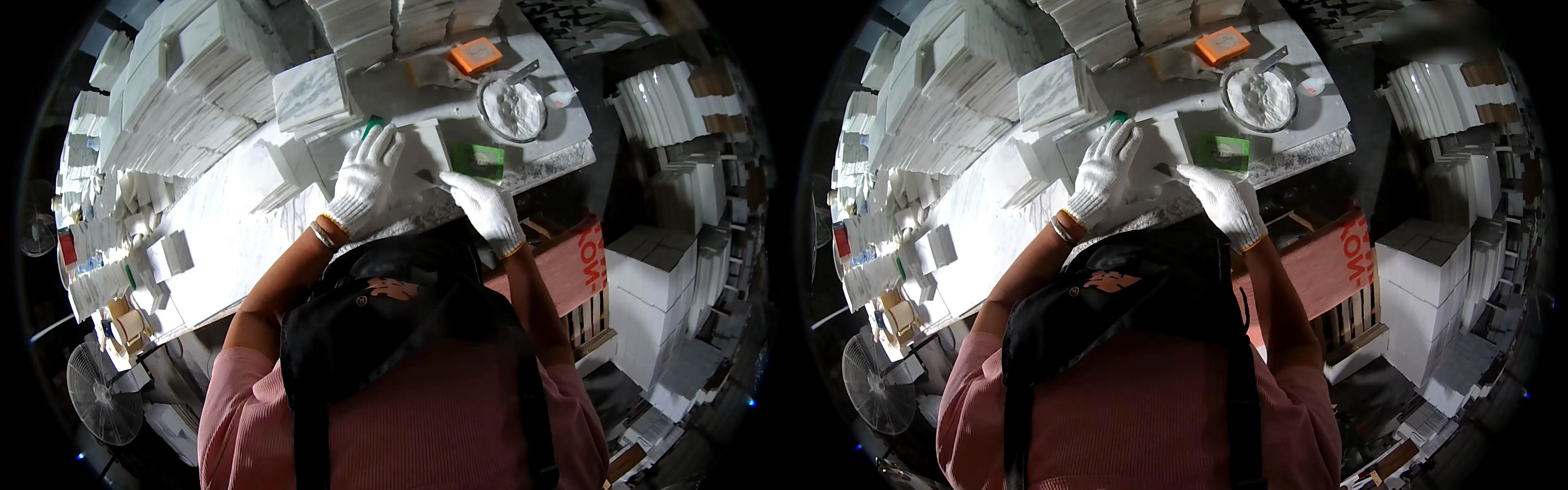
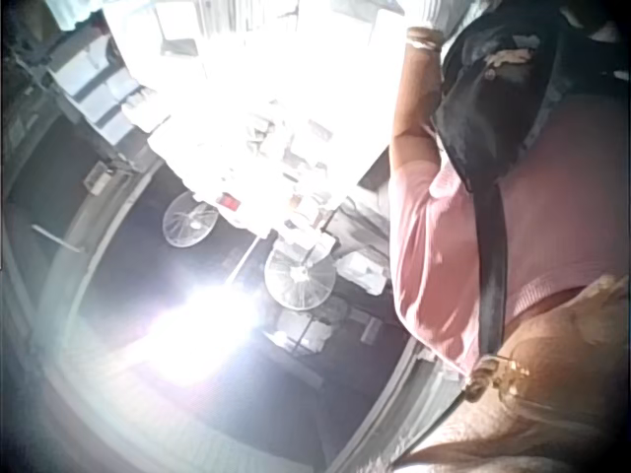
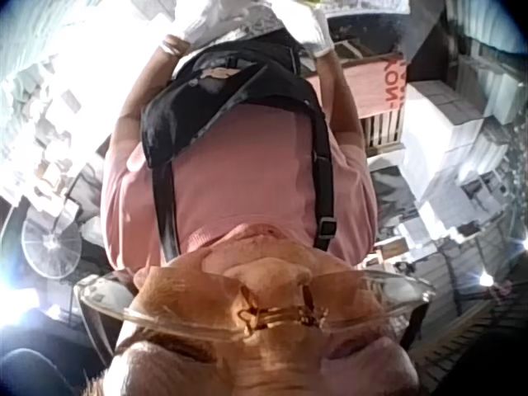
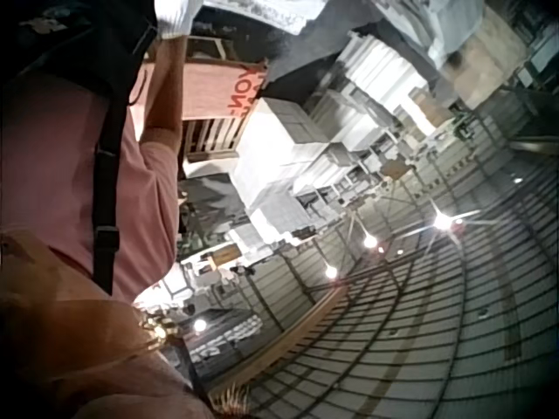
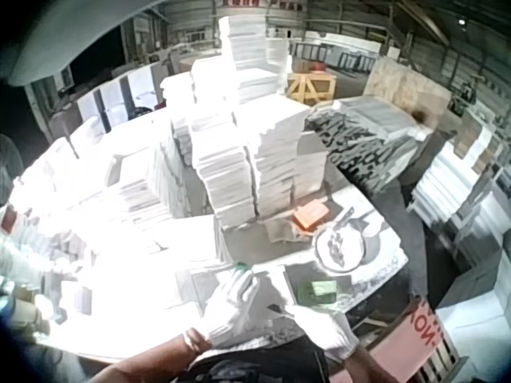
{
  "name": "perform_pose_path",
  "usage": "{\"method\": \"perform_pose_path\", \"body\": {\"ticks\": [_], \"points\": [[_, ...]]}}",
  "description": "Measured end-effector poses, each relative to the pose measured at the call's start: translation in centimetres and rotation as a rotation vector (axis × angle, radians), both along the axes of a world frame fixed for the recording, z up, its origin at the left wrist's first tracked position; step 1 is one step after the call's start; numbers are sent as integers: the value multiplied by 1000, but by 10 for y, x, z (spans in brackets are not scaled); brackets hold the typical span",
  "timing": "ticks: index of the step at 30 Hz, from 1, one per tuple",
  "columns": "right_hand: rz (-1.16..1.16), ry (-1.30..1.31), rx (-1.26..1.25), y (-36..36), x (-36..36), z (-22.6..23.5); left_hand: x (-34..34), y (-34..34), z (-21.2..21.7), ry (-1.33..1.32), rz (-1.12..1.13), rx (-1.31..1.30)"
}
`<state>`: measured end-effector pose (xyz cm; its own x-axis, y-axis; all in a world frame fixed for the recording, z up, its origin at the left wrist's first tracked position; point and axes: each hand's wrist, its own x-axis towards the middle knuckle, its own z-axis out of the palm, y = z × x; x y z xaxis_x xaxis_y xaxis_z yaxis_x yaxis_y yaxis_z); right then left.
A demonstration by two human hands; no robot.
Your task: The person applies a white paste to the edges of small white rectangular tiles using a metal spatula, then rubs the edges with a green abrasive block. The person repeats this process on multiple tiles, stacking the finished pieces on the table.
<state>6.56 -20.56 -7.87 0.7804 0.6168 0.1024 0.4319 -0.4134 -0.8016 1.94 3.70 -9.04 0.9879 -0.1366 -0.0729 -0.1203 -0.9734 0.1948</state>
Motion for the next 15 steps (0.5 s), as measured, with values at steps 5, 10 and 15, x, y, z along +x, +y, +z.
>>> {"method": "perform_pose_path", "body": {"ticks": [5, 10, 15], "points": [[-96, 39, -22, 4, 1, -5, -1, -4, 12, 26, -2, 2], [-179, 444, 176, -8, 5, 0, -7, -7, 7, -30, 3, 22], [-421, 500, 238, -26, 7, 19, -2, -8, 5, -64, -37, -34]]}}
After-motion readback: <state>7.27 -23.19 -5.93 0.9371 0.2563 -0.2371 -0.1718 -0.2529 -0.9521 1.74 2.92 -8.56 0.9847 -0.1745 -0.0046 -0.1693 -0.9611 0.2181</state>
